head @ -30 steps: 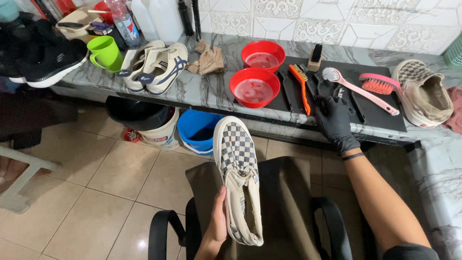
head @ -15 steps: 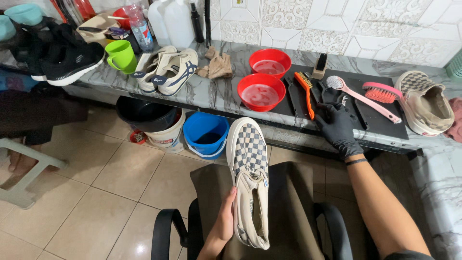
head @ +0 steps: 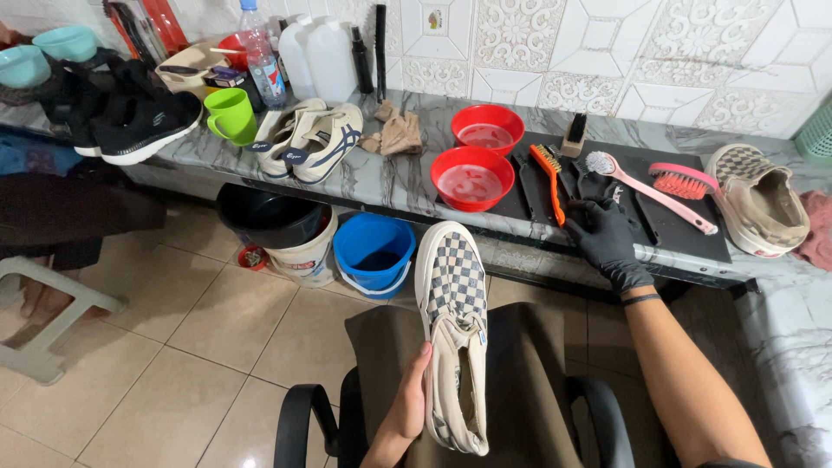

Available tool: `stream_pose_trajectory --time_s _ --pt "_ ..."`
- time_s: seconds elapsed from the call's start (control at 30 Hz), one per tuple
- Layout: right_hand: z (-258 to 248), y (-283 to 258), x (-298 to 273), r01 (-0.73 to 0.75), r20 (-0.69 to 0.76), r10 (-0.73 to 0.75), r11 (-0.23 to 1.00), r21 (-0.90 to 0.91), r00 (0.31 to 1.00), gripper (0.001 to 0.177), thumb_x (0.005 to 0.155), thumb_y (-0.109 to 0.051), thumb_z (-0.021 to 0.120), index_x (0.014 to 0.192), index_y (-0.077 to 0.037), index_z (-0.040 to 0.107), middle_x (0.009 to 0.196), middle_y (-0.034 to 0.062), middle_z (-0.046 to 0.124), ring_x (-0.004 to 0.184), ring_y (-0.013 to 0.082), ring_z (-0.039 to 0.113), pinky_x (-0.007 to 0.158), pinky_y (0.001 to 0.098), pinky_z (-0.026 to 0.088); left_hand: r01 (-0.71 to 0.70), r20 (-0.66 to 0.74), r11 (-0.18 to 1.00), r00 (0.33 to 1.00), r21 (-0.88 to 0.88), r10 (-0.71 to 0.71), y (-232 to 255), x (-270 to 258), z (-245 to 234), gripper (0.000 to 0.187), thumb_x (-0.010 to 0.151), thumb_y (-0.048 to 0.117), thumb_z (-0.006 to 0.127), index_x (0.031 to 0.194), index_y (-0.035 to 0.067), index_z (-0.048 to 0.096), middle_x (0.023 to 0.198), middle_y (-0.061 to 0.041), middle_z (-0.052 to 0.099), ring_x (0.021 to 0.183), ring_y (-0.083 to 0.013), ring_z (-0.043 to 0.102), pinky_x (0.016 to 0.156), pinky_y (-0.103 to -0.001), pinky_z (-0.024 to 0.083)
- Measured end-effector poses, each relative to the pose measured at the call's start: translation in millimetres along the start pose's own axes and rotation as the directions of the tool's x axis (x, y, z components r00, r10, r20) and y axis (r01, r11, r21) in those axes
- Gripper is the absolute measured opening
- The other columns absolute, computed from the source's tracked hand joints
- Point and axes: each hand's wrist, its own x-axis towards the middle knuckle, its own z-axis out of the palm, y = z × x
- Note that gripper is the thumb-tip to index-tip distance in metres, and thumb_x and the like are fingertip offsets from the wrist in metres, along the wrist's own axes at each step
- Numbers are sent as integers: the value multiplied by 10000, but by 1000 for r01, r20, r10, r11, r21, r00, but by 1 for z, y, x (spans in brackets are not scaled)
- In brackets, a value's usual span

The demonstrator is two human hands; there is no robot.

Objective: The person cleans a checkered slip-on shoe using a small brush and a cloth. They scrub the interior and exterior surfaces of the shoe, then wipe it down with a cloth.

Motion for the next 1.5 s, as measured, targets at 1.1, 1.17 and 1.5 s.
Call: stream_pose_trajectory --time_s 1.1,1.17,1.5 --pt "0 -2 1 -59 -3 59 997 -55 998 313 860 -256 768 1155 -150 780 1262 135 658 1133 301 642 1004 406 479 -42 -24 998 999 36 43 -9 5 -5 656 962 427 459 1403 -35 612 1454 -185 655 1379 -256 582 1196 -369 379" --pt "0 -2 1 -39 -7 38 997 -65 999 309 869 -267 765 1151 -142 782 1232 137 684 1128 303 643 988 410 481 -44 -14 998 999 35 44 -9 4 -5 655 966 426 452 1405 -34 611 1451 -185 656 1380 -257 582 1194 -370 381" --pt "-1 -2 1 -39 -6 39 998 -58 999 325 863 -267 781 1170 -160 777 1281 152 653 1209 330 589 1060 432 446 -60 27 997 998 52 59 1 1 1 677 970 439 441 1437 -34 569 1481 -200 625 1406 -273 557 1202 -381 367"
